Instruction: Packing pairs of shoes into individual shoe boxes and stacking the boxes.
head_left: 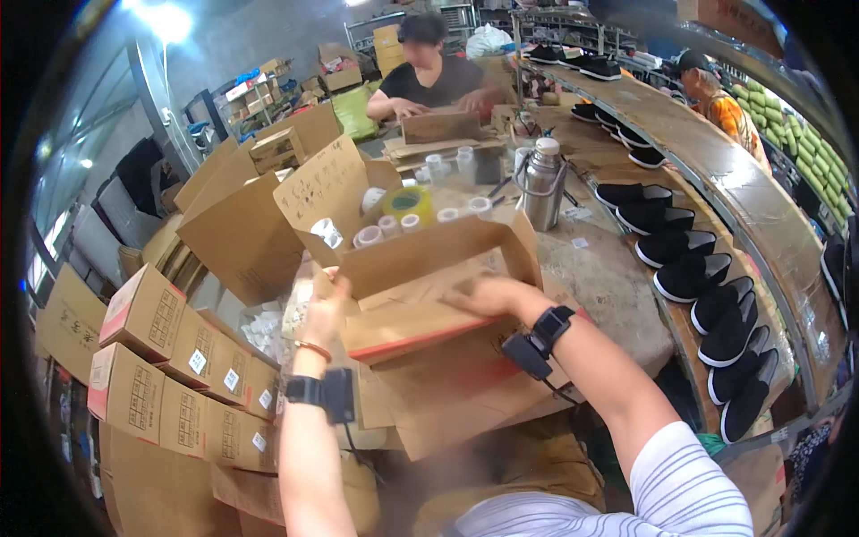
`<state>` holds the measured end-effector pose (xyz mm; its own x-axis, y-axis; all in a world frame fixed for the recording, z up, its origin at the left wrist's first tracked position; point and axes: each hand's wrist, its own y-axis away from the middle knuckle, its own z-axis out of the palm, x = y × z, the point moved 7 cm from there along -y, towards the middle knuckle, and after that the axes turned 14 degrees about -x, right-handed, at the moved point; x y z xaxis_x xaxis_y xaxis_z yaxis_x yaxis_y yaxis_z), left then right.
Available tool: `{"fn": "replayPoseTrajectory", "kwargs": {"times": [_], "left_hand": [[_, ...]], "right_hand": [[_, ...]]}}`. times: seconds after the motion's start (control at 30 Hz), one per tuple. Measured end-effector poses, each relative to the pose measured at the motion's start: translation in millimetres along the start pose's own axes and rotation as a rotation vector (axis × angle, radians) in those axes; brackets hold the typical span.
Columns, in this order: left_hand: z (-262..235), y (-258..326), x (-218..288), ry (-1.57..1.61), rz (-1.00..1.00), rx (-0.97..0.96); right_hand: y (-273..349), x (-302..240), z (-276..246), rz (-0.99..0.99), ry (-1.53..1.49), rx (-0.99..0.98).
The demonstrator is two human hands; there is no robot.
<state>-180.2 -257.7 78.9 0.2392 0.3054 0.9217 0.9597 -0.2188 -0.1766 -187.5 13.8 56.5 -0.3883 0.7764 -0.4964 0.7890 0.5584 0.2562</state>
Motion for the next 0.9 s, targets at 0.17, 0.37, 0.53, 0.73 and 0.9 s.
{"fn": "replayPoseTrajectory", "kwargs": {"times": [0.17,0.37,0.53,0.73,0.9], "left_hand": [[26,12,36,-0.669,-0.045,0.169],[26,8,28,-0.563,0.116,0.212],[27,27,23,-0.209,0.224,0.173],[62,70,73,-0.815,0.072,0.272],[70,118,124,-0.636,0.656,0.401]], "right_hand": [[53,-49,-45,-0.626,0.277,0.667],[58,71,-68,-0.23,-0.355,1.136],[46,36,-44,-0.393,-0.3,0.468],[82,17,-40,-0.178,-0.02,0.688],[147,8,-50,-0.311,-0.035,0.962]]}}
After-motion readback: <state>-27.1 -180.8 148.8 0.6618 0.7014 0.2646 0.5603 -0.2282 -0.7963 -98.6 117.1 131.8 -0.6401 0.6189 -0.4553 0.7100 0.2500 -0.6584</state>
